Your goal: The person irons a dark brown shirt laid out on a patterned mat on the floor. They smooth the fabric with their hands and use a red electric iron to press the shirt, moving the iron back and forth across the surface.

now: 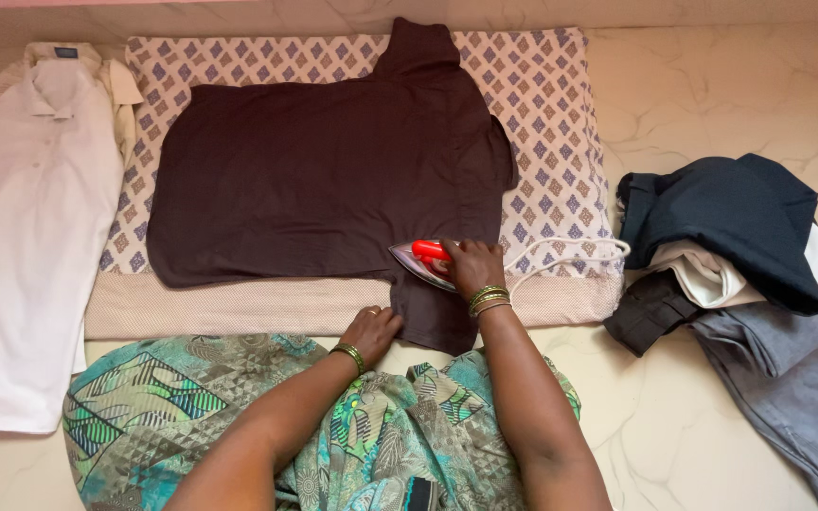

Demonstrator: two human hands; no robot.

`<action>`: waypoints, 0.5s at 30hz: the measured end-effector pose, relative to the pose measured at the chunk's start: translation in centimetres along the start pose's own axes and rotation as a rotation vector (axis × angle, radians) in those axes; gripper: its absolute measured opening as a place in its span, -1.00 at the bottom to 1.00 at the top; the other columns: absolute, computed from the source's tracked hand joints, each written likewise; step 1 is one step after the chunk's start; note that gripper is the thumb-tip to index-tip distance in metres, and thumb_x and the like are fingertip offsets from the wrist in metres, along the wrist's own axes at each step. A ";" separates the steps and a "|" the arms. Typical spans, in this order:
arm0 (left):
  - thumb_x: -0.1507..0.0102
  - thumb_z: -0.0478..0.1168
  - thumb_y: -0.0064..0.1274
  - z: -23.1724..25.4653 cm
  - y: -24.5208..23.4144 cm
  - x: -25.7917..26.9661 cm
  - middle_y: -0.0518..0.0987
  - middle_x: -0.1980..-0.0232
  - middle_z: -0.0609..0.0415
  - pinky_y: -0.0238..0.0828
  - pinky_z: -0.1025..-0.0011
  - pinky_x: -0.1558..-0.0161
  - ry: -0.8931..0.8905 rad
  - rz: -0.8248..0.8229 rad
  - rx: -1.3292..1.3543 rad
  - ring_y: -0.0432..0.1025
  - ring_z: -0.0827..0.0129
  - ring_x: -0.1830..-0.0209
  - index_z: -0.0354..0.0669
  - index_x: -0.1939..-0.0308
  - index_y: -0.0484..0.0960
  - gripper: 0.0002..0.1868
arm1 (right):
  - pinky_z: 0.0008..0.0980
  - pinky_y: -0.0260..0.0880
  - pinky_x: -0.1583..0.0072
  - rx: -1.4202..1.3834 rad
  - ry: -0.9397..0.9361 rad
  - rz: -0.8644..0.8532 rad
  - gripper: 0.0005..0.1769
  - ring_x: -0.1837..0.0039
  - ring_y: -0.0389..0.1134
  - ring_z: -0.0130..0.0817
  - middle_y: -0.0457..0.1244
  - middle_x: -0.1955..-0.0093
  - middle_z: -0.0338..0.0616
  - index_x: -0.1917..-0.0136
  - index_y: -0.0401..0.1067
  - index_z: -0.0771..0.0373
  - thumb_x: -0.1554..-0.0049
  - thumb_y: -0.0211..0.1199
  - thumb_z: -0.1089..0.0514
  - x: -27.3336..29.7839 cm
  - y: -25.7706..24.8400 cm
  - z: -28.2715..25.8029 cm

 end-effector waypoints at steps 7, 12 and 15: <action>-0.25 -0.36 -0.11 -0.4 -0.4 0.3 0.54 0.13 -0.12 0.38 0.15 -0.11 -0.049 0.109 0.109 0.44 0.07 0.06 -0.17 -0.03 0.53 -0.73 | 0.05 0.20 -0.28 -0.045 0.012 -0.238 -0.51 -0.25 0.37 -0.22 0.37 -0.19 -0.23 -0.32 0.42 -0.24 -0.11 0.23 -0.18 0.7 -0.5 0.3; -0.24 -0.36 -0.08 -0.7 -0.7 1.2 0.57 0.15 -0.09 0.40 0.16 -0.08 -0.050 0.085 0.127 0.46 0.10 0.10 -0.12 0.09 0.53 -0.82 | -0.03 0.23 -0.31 -0.002 0.052 -0.428 -0.38 -0.30 0.35 -0.25 0.36 -0.22 -0.23 -0.34 0.39 -0.23 -0.09 0.25 -0.42 2.0 0.3 1.6; -0.24 -0.34 -0.04 -1.0 -1.2 1.6 0.59 0.19 -0.05 0.40 0.16 -0.09 -0.109 0.086 0.127 0.48 0.11 0.14 -0.11 0.12 0.53 -0.86 | 0.01 0.25 -0.30 -0.013 0.005 -0.372 -0.38 -0.31 0.37 -0.24 0.37 -0.22 -0.26 -0.34 0.42 -0.26 -0.05 0.26 -0.39 2.1 0.8 1.2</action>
Point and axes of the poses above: each hand's wrist, its own x-axis away from the middle knuckle, its own y-axis out of the palm, z = x × y, the point moved 6 cm from there along -x, towards the middle knuckle
